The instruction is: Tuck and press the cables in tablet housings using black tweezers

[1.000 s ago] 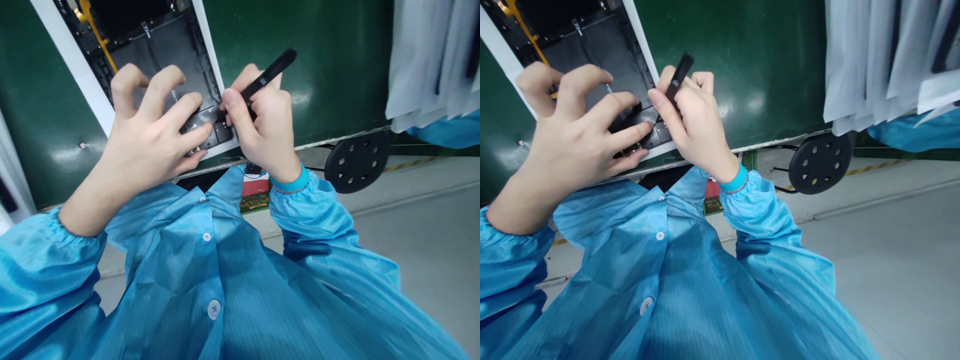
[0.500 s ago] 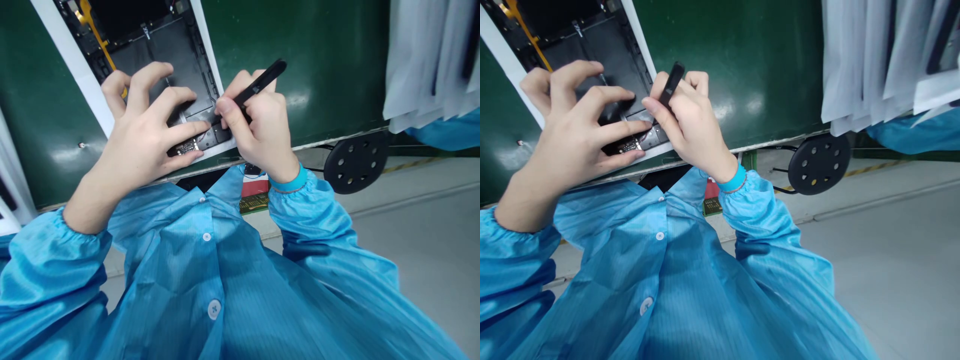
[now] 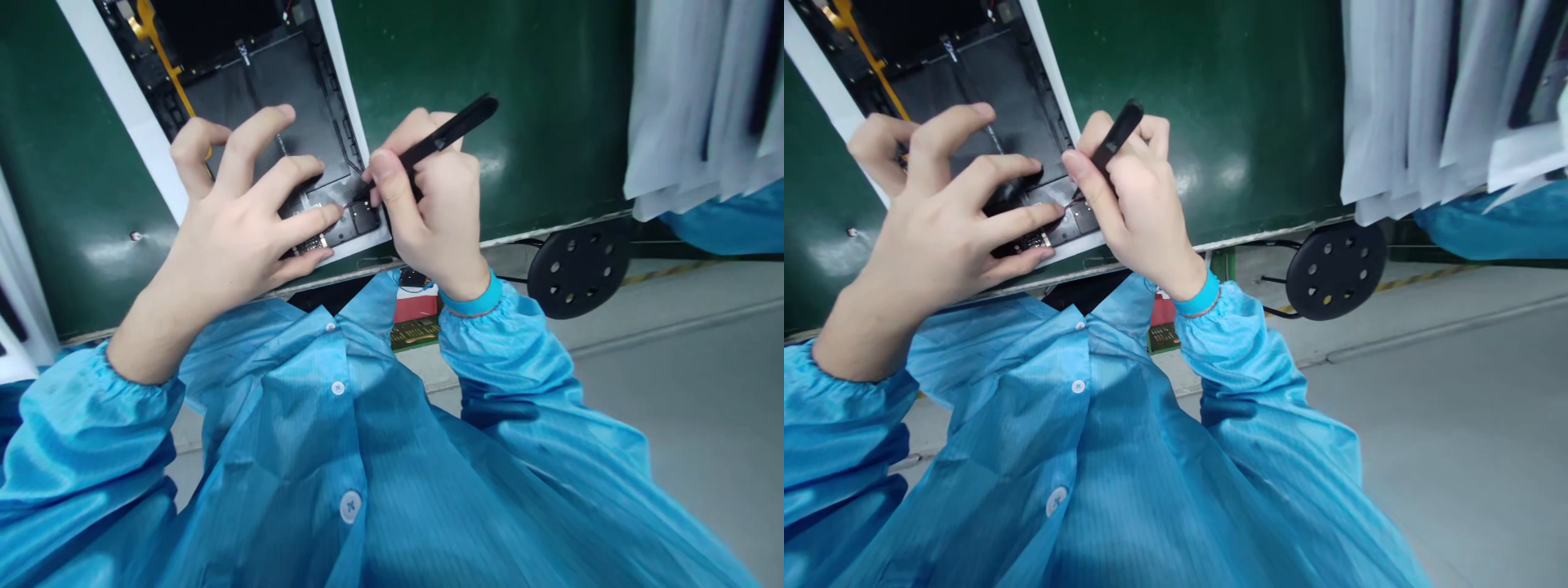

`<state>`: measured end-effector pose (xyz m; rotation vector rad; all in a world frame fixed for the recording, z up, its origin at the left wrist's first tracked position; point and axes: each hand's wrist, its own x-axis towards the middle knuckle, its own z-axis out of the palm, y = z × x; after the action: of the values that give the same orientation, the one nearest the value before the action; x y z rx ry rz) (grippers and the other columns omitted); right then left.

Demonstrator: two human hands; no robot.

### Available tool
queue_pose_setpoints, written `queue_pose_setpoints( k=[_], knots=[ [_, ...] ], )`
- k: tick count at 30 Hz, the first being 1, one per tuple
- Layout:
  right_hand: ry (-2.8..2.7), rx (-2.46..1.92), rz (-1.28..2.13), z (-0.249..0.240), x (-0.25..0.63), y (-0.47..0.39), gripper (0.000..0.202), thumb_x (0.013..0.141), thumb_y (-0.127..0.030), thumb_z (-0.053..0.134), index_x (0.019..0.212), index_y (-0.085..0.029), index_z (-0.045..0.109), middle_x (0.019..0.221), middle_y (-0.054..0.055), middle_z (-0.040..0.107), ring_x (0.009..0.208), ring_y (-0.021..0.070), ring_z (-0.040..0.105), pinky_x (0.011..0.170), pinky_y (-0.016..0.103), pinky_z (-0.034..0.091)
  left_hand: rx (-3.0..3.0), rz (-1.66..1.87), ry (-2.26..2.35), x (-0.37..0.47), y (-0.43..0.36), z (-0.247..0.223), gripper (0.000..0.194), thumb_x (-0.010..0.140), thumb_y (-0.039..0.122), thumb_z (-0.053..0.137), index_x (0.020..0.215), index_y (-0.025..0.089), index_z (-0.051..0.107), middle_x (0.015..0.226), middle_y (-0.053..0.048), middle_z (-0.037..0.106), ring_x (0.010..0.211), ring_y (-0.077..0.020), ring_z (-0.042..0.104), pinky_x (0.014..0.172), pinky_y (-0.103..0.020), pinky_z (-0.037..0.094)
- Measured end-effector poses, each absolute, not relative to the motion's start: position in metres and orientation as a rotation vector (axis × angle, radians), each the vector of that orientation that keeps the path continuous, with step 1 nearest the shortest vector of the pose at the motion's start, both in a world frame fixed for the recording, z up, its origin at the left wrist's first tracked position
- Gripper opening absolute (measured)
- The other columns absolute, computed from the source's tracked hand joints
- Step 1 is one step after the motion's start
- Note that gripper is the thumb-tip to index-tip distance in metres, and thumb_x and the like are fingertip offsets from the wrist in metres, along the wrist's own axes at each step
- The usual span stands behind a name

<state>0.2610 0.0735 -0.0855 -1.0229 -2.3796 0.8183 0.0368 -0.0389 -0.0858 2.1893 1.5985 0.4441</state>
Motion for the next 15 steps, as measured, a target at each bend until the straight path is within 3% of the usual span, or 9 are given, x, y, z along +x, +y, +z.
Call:
queue_pose_setpoints(
  k=[4, 10, 15],
  knots=[
    [-2.360, -0.984, 0.874, -0.086, 0.261, 0.073, 0.044, 0.115, -0.057, 0.037, 0.087, -0.031, 0.058, 0.090, 0.007, 0.069, 0.107, 0.0298, 0.067, 0.115, 0.048, 0.051, 2.086, 0.508, 1.595, 0.040, -0.038, -0.087, 0.037, 0.107, 0.041, 0.069, 0.144, 0.042, 0.071, 0.166, -0.003, 0.056, 0.172, -0.0437, 0.026, 0.137, -0.075, 0.019],
    [-2.336, -1.056, 0.832, -0.085, 0.259, 0.071, 0.038, 0.116, -0.048, 0.039, 0.085, -0.030, 0.053, 0.092, 0.006, 0.067, 0.105, 0.0301, 0.065, 0.115, 0.051, 0.041, 2.104, 0.503, 1.544, 0.039, -0.031, -0.086, 0.052, 0.101, 0.036, 0.073, 0.153, 0.035, 0.066, 0.175, -0.005, 0.046, 0.174, -0.0474, 0.015, 0.136, -0.081, 0.008],
    [-2.392, -1.043, 0.733, -0.086, 0.258, 0.070, 0.042, 0.118, -0.048, 0.031, 0.089, -0.028, 0.052, 0.084, 0.004, 0.063, 0.097, 0.0264, 0.065, 0.108, 0.047, 0.043, 2.138, 0.479, 1.519, 0.040, -0.025, -0.085, 0.051, 0.100, 0.035, 0.071, 0.151, 0.034, 0.068, 0.177, -0.005, 0.044, 0.174, -0.0466, 0.015, 0.134, -0.080, 0.016]
  ],
)
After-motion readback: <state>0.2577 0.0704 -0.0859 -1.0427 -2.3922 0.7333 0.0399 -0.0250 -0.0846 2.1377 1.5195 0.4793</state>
